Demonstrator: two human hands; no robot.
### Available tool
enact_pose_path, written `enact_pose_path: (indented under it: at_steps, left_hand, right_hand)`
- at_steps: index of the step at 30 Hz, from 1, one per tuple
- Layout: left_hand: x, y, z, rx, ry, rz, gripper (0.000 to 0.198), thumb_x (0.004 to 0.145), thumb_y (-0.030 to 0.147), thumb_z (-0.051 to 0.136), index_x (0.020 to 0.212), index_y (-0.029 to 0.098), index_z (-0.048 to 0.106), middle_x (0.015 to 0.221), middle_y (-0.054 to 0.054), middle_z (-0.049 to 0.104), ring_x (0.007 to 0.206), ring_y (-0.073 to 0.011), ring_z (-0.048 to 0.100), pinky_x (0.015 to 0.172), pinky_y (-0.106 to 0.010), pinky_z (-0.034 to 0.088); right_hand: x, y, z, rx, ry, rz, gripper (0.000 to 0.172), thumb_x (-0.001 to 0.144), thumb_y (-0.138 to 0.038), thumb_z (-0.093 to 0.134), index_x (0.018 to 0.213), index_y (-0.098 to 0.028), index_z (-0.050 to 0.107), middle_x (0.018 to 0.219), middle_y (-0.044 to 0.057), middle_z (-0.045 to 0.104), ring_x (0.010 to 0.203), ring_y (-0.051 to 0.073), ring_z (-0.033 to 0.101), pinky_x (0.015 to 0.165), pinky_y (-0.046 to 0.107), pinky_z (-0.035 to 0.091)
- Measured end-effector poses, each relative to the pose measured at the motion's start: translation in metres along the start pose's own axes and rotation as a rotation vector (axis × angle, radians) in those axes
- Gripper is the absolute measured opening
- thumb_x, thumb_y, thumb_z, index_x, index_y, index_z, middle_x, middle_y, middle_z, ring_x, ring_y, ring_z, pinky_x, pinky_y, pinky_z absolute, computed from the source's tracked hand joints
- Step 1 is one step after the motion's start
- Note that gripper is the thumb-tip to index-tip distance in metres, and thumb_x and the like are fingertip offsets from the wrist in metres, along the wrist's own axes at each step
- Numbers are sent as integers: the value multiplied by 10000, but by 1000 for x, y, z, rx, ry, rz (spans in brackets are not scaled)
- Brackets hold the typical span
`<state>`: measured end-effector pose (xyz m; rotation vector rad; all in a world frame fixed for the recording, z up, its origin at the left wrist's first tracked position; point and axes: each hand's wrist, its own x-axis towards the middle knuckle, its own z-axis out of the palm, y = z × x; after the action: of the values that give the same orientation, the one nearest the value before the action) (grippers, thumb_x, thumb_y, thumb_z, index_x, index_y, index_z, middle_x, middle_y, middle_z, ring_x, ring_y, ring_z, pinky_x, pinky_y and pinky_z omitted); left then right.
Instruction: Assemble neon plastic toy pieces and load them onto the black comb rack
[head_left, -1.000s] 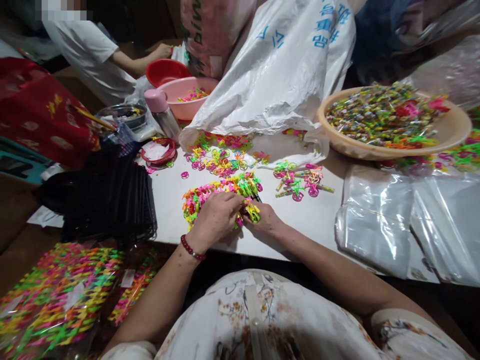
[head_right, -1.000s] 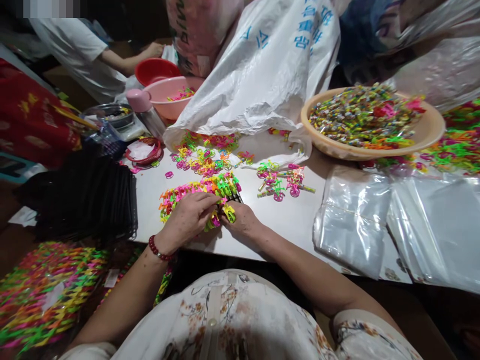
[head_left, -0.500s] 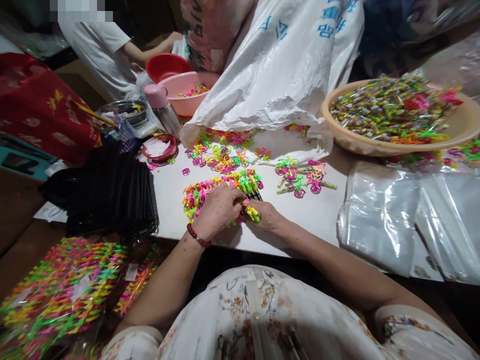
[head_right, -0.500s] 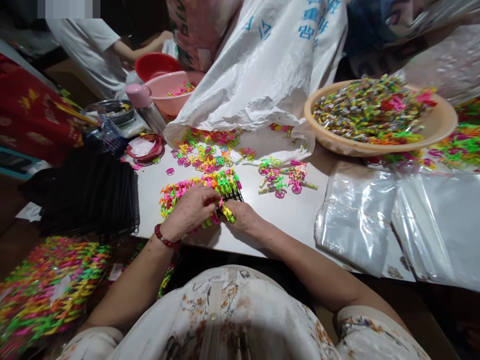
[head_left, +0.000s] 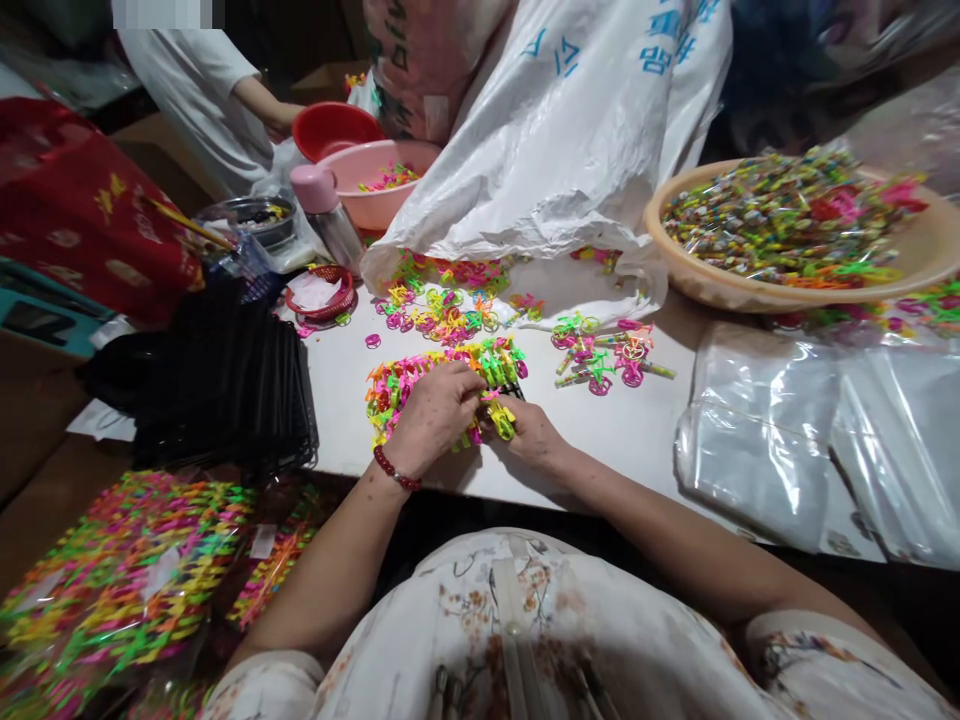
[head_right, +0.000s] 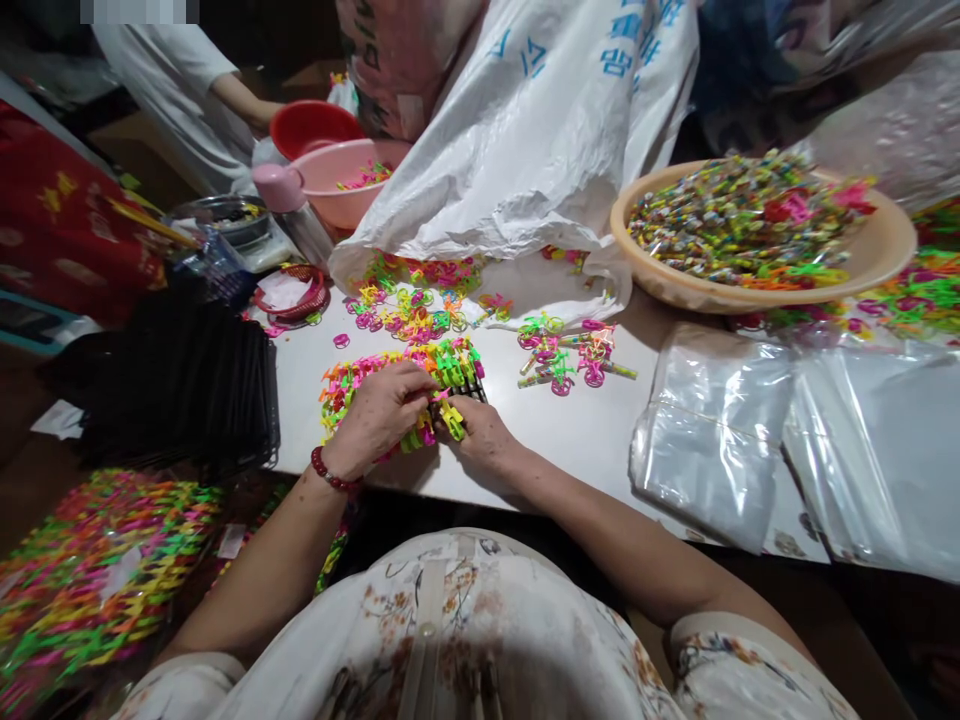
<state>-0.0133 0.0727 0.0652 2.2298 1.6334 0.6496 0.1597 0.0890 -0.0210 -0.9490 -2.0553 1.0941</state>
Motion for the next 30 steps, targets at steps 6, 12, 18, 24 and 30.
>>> enact_pose_path:
  at_steps: [6,12,18,24,30]
  left_hand:
    - [-1,2,4,-23,14,-20,243,843,89,512,894,176,733,949,-46,671,864,-164,632,808,-300,520]
    - [-5,0,-3,-13,29,72,292,887,94,472,1038,175,709,1070,-73,667,984,-184,626,910,-342,511]
    - [-21,3,-14,190,-125,314,395,998,282,417,1371,227,534,1461,-73,520,1416,-262,374,1111,-485,326]
    - [-28,-3,5,362,-100,321,431,1001,340,415,1380,170,531,1489,-112,483,1430,-267,370,1115,-463,341]
    - [-29,-6,7,400,-54,363,503,987,411,449,1430,173,476,1491,-128,477,1426,-270,380,1132,-455,335]
  right_hand:
    - [6,11,9,-117,-36,-87,127,763,-101,539,832,-192,595,822,30,649,725,163,546,684,260,431]
    - [12,18,-1,-253,-176,-128,177,756,-81,527,873,-180,616,850,45,658,763,178,571,710,271,441]
    - [17,14,5,-362,-198,-100,270,775,-102,565,1025,-168,643,966,87,689,827,208,607,740,290,480]
    - [17,9,12,-331,-153,-131,202,853,-156,595,1043,-137,660,1061,126,660,921,220,616,822,325,509]
    - [-2,2,-20,-397,29,-48,182,917,-204,600,1080,-190,680,952,68,657,857,181,620,788,285,493]
